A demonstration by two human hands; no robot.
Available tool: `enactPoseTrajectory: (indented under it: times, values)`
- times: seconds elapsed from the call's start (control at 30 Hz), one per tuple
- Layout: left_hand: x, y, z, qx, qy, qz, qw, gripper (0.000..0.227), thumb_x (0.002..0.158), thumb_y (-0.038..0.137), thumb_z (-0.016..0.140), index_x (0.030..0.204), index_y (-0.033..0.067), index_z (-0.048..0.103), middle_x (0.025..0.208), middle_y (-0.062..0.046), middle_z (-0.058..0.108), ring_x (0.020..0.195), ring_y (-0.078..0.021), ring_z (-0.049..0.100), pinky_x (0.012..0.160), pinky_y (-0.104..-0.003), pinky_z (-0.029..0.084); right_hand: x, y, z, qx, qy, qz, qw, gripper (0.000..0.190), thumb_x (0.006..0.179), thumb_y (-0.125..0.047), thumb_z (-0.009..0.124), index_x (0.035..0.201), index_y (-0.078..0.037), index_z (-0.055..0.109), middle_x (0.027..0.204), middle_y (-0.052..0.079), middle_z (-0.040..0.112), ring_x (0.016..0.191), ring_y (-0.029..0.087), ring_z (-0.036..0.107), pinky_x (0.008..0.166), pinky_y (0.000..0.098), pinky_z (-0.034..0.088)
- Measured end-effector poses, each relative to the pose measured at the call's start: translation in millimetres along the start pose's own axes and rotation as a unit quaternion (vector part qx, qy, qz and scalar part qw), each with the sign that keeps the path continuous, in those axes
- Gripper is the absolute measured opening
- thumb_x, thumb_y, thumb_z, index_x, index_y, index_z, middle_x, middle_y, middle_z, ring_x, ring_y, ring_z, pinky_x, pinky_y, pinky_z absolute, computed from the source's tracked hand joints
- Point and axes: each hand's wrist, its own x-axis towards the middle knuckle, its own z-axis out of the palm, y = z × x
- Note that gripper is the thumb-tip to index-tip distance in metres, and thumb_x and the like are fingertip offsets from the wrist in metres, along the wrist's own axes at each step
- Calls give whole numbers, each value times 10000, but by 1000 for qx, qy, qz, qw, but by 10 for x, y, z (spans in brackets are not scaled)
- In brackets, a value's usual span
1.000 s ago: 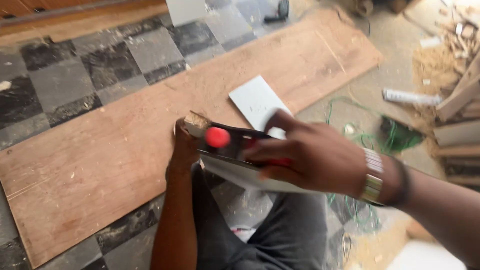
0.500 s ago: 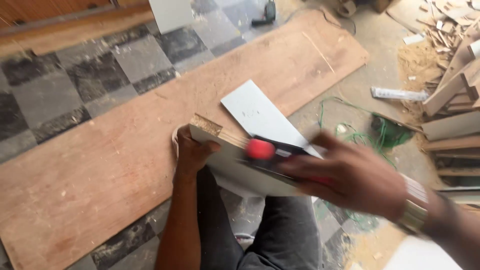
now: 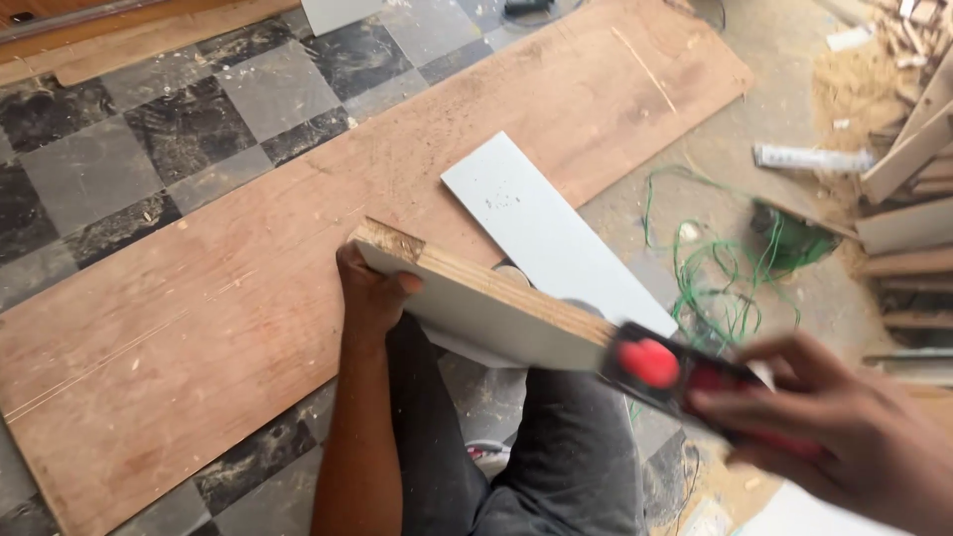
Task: The recorder uses a hand plane and a scraper tool to smooth the edges and surfaces of wood panels.
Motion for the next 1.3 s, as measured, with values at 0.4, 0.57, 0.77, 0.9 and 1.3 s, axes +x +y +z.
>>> enactPoseTrajectory:
  times: [0.4, 0.57, 0.77, 0.9, 1.3]
  values:
    - [30, -129, -129, 45, 33, -66, 996, 553, 863, 587, 835, 819, 56, 684, 780, 45, 682, 713, -44, 612, 638, -240, 519, 2155, -1137, -308, -16, -70, -89, 993, 379, 832, -402, 795, 1192, -294, 753, 1171, 34, 673, 607, 182, 696, 558, 313, 589]
    - [-22, -35, -112, -2, 9, -32, 999, 599, 743, 590, 907, 916, 63, 680, 852, 49, 690, 763, -50, 632, 669, -233, 527, 1492, -1026, -381, 2, -84, -31, 996, 423, 787, -382, 799, 1205, -332, 766, 1233, 27, 640, 683, 181, 746, 606, 327, 613]
    - [18, -62, -61, -26, 1, -6, 1000, 621, 693, 579, 948, 944, 67, 702, 876, 32, 704, 806, -79, 662, 716, -240, 537, 18, -315, -107, 8, -12, 68, 998, 476, 739, -405, 866, 1209, -394, 790, 1217, 47, 625, 859, 178, 750, 700, 340, 603]
    - [45, -32, 51, -14, -4, -23, 1000, 528, 727, 510, 946, 888, 69, 704, 816, 42, 697, 742, -65, 645, 662, -238, 528, 771, -609, -125, 1, 72, -63, 995, 408, 842, -305, 774, 1247, -287, 725, 1224, 103, 645, 942, 203, 729, 722, 332, 656]
    - [-107, -216, -274, 39, 15, -29, 999, 453, 780, 382, 935, 856, 43, 646, 826, 28, 661, 738, -74, 614, 645, -255, 507, 1667, -1173, -312, -34, -154, 4, 987, 460, 827, -466, 743, 1269, -341, 716, 1303, 17, 623, 706, 186, 729, 666, 310, 642]
